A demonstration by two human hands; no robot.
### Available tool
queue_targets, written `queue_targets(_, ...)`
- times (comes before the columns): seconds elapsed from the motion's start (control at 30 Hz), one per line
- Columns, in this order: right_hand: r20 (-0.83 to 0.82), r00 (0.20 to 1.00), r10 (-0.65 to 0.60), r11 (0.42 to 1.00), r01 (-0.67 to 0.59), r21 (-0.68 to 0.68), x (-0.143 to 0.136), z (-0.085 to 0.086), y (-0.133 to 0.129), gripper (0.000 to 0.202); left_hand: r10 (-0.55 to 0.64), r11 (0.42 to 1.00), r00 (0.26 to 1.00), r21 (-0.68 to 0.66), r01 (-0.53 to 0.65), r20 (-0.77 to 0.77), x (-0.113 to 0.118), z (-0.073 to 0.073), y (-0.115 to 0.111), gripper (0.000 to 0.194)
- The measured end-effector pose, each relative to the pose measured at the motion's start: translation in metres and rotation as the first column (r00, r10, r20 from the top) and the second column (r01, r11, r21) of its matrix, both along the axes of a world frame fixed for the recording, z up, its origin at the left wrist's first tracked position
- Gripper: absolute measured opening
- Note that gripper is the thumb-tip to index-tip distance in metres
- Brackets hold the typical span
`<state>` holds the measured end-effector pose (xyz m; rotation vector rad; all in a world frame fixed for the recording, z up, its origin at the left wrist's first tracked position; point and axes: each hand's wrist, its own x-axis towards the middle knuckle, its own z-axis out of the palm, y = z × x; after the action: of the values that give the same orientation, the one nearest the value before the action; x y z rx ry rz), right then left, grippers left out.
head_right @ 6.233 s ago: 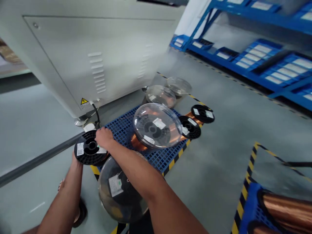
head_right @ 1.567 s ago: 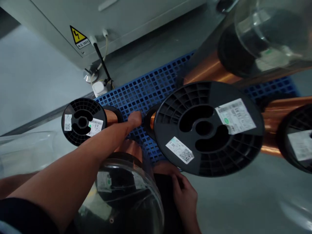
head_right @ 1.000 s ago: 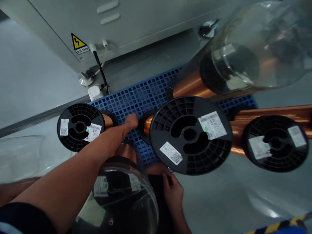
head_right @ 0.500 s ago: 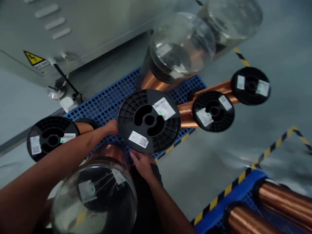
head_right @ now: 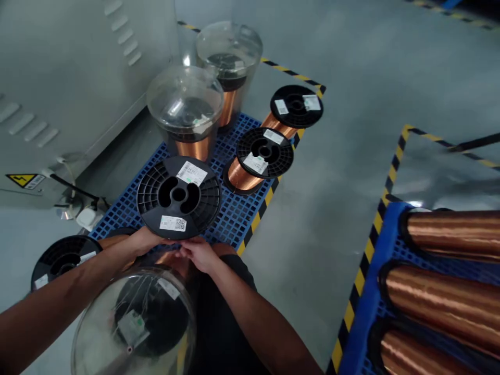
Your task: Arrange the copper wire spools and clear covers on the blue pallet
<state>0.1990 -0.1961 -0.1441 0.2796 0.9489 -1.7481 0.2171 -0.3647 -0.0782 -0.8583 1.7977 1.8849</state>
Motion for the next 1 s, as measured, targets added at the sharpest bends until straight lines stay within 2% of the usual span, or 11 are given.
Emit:
queue_targets(0.1,-0.009,0.998,-0.064,0.998,0.064,0.006,-0.019,0.001,0.039,0.027,-0.116,0.978,0.993,-0.173,0.114,0.000,0.001,0.012,-0.026,0.053)
queue_targets(0.17,-0.030,0.990,-0.135,0.991,0.135,0.009,-0.036,0.004,0.067,0.028,-0.332,0.880,0.941,-0.339,0.334,0.066,-0.001,0.034,-0.048,0.029)
queue_targets(0.27,-0.106,0.976,-0.190,0.980,0.195,0.038,-0.067,0.010,0.113,0.034,-0.474,0.470,0.826,-0.705,0.530,0.305,-0.011,0.089,-0.060,0.027)
queue_targets(0.33,-0.140,0.984,-0.107,0.990,0.119,0.081,-0.094,0.018,0.143,0.033,-0.433,0.075,0.840,-0.916,0.394,0.326,-0.024,0.126,-0.045,0.035)
queue_targets(0.4,-0.138,0.986,0.092,0.985,-0.069,0.161,-0.124,0.029,0.173,0.028,-0.510,-0.129,0.829,-0.974,0.188,0.228,-0.043,0.149,-0.014,0.036)
queue_targets(0.53,-0.188,0.847,0.498,0.806,-0.371,0.462,-0.191,0.072,0.221,0.022,-0.838,-0.031,0.518,-0.963,0.267,0.171,-0.091,0.137,0.065,0.031)
queue_targets(0.6,-0.292,0.766,0.572,0.739,-0.327,0.589,-0.215,0.101,0.234,0.024,-0.921,-0.085,0.312,-0.900,0.427,0.235,-0.113,0.110,0.098,0.038)
queue_targets(0.73,-0.519,0.769,0.372,0.851,-0.060,0.521,-0.230,0.146,0.244,0.027,-0.936,-0.135,0.151,-0.718,0.683,0.319,-0.150,0.065,0.134,0.029)
queue_targets(0.83,-0.498,0.829,0.255,0.895,-0.007,0.446,-0.212,0.151,0.246,0.027,-0.932,-0.050,0.200,-0.655,0.754,0.301,-0.185,0.053,0.132,0.024)
queue_targets(0.93,-0.357,0.929,0.101,0.943,0.025,0.332,-0.168,0.134,0.234,0.027,-0.861,0.089,0.378,-0.630,0.772,0.341,-0.229,0.051,0.103,0.025)
queue_targets(1.0,-0.229,0.961,-0.155,0.959,0.201,0.197,-0.127,0.117,0.208,0.028,-0.766,0.290,0.562,-0.611,0.736,0.313,-0.254,0.051,0.071,0.027)
